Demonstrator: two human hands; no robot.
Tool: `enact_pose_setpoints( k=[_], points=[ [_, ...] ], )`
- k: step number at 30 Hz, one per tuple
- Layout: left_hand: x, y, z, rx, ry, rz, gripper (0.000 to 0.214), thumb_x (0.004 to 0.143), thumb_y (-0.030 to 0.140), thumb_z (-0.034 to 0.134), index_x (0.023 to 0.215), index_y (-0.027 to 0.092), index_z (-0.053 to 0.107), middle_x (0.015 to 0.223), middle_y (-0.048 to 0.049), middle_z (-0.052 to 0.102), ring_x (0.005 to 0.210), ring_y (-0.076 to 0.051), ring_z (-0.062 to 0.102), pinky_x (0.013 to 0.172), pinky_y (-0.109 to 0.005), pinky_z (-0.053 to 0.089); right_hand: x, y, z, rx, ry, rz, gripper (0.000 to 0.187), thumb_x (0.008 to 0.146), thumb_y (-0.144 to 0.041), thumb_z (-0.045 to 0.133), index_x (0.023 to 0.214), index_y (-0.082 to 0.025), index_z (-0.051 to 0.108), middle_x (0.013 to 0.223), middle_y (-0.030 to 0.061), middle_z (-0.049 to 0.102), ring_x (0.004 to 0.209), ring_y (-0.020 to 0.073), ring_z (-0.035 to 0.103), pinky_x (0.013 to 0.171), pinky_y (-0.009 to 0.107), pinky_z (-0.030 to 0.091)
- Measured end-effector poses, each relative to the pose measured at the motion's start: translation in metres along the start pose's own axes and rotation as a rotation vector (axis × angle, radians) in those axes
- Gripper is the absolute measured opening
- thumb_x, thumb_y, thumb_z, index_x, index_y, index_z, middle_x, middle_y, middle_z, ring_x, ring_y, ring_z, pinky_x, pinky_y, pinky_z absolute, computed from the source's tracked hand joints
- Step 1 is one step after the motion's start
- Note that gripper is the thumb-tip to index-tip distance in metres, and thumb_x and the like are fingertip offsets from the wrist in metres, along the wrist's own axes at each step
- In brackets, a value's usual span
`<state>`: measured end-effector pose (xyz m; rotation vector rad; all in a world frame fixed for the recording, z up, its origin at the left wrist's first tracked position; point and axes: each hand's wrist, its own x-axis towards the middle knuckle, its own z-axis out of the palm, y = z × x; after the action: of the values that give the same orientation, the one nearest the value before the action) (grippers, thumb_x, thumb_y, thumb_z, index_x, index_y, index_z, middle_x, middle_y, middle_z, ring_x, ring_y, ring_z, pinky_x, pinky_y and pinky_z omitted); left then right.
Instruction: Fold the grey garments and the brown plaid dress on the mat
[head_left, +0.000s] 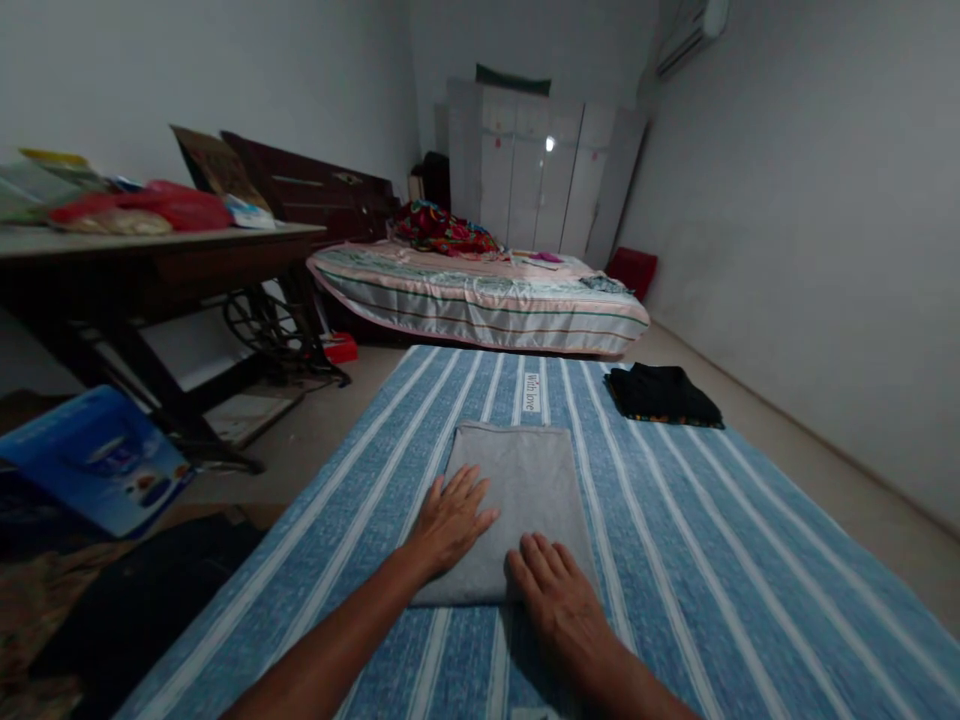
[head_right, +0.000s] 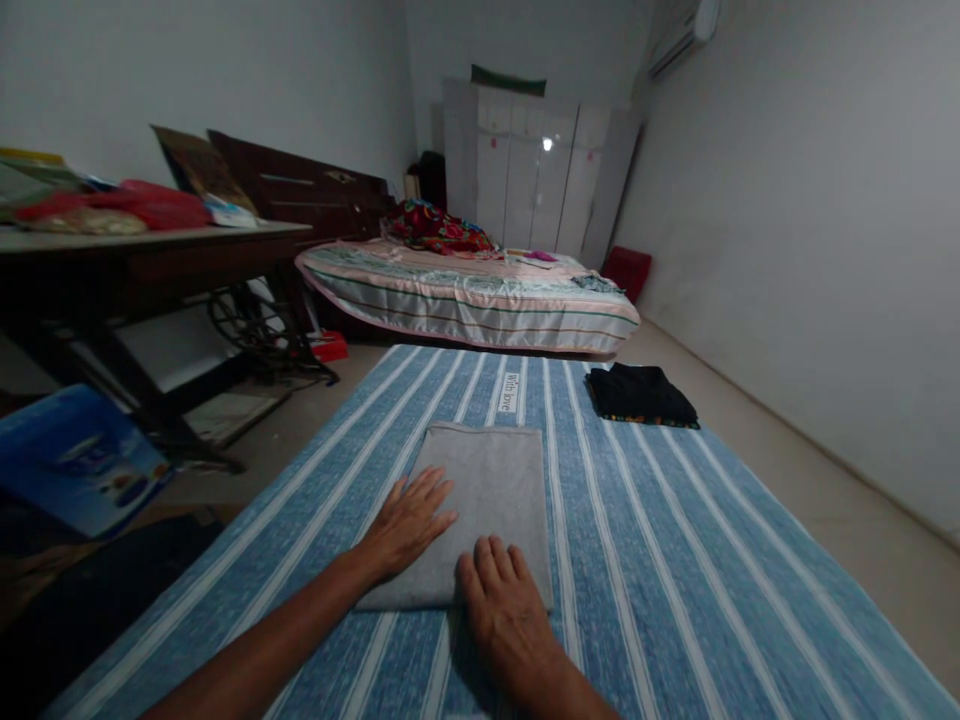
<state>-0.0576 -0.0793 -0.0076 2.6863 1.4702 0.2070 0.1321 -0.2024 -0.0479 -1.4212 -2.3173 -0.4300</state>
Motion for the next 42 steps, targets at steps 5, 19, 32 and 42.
enact_pose_setpoints(
  k=[5,19,32,42],
  points=[
    [-0.010,-0.003,-0.004,-0.043,-0.032,0.027,0.053,0.096,0.044,0.038,0.141,0.017,0.045,0.153,-0.0150,0.033,0.142,-0.028,0.028,0.113,-0.055,0.021,0.003,0.005,0.008,-0.036,-0.046,0.047,0.041,0.085,-0.007,0.048,0.126,-0.009,0.053,0.128,0.0219,0.059,0.119,0.0327,0.055,0.095,0.048,0.047],
    [0.049,0.066,-0.018,-0.470,-0.169,0.483,0.049,0.089,0.022,0.038,0.132,0.006,0.054,0.139,-0.0155,0.053,0.133,-0.020,0.044,0.113,-0.035,0.031,-0.004,0.013,0.001,0.003,0.015,0.030,0.047,0.078,-0.005,0.049,0.124,-0.009,0.056,0.125,0.0191,0.061,0.117,0.0309,0.056,0.095,0.044,0.046],
    [0.080,0.056,0.000,-0.902,-0.423,0.460,0.041,0.085,0.020,0.049,0.123,0.015,0.064,0.130,-0.0080,0.062,0.122,-0.021,0.056,0.106,-0.031,0.039,0.033,0.035,-0.038,0.231,-0.430,0.020,0.032,0.075,-0.004,0.048,0.098,-0.020,0.065,0.104,0.0071,0.069,0.097,0.0242,0.065,0.081,0.032,0.050],
    [0.070,-0.023,-0.032,-1.542,-0.635,-0.134,0.057,0.075,0.061,0.067,0.107,0.014,0.069,0.115,-0.0142,0.069,0.108,-0.025,0.064,0.092,-0.035,0.046,0.146,0.120,-0.076,1.057,-0.954,0.003,0.014,0.082,-0.020,0.051,0.070,-0.017,0.058,0.061,-0.0044,0.053,0.056,0.0084,0.046,0.054,0.020,0.035]
  ],
)
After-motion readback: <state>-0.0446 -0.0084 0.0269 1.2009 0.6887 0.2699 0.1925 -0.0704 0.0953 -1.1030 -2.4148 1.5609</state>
